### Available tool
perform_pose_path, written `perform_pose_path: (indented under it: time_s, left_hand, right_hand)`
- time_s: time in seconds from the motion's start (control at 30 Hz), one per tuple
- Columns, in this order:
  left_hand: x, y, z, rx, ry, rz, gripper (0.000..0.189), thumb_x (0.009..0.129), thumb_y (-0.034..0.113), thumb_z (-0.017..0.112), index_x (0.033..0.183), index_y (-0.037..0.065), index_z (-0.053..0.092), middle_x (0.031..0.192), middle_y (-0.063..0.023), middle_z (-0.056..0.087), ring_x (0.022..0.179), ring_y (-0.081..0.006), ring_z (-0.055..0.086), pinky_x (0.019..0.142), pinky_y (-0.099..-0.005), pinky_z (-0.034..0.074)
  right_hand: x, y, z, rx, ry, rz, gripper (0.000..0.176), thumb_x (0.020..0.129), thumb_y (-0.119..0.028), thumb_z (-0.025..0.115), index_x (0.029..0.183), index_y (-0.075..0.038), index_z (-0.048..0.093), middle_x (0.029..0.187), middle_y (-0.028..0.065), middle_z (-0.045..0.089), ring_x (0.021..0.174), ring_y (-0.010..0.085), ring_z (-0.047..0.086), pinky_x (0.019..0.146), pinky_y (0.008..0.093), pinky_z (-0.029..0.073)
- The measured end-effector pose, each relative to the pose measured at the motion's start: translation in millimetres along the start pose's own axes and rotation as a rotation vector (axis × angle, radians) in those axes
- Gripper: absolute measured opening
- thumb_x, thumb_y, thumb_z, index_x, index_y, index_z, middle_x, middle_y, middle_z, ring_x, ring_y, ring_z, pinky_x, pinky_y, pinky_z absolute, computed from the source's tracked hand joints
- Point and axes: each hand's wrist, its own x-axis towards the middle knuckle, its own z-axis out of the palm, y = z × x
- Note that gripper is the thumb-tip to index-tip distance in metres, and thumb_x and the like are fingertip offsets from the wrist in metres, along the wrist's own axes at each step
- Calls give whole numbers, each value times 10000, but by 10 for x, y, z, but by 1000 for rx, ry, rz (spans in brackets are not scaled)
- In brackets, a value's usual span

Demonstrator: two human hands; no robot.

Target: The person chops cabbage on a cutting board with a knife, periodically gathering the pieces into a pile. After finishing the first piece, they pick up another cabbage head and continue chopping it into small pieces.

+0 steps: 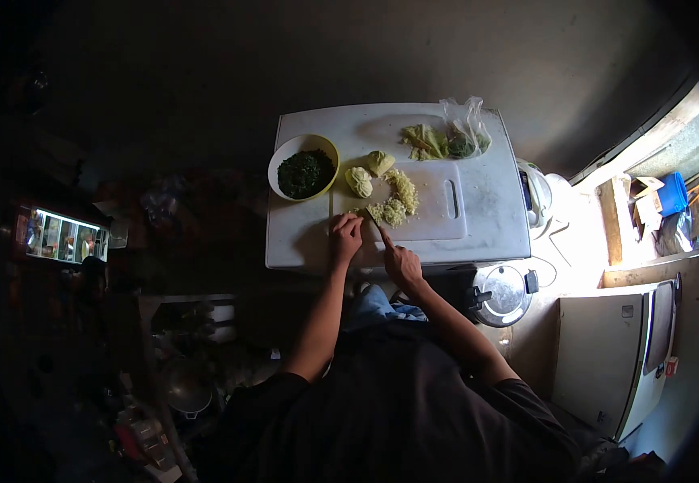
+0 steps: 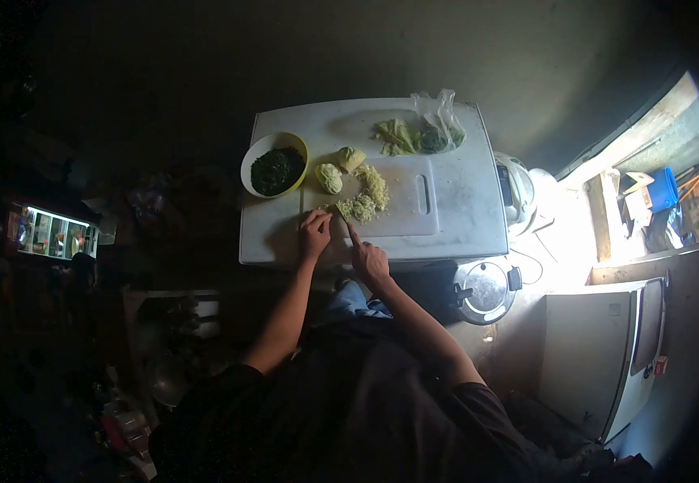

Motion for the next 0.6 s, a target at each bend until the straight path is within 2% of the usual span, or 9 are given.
perform_pose_path:
  time_s: [0.07,0.3,0.6]
  left_hand:
    - [-2,24,-4,-52,-21,-9,82,833,16,691,907,30,722,939,-98,684,919,-333,651,817,-430,524]
    - [21,11,-16,-22,31,1,122,826,5,695,944,21,716,976,-102,693,940,-335,660,839,-422,531]
    - [64,59,-35,32,43,54,85,796,14,720,875,34,695,910,-90,659,889,-327,629,806,-435,508]
  right_hand:
    - [-13,-21,-25,15,22,-4,716,959,-163,481,1604,-296,201,788,272,686,690,469,674,639,593,525]
    - [-57,-96,-14,55,26,-46,705,953,-152,484,1598,-269,227,775,265,684,684,465,671,647,600,520]
    - [-125,-143,23,38,6,-31,706,950,-136,479,1597,-269,231,795,233,691,689,464,667,665,595,519]
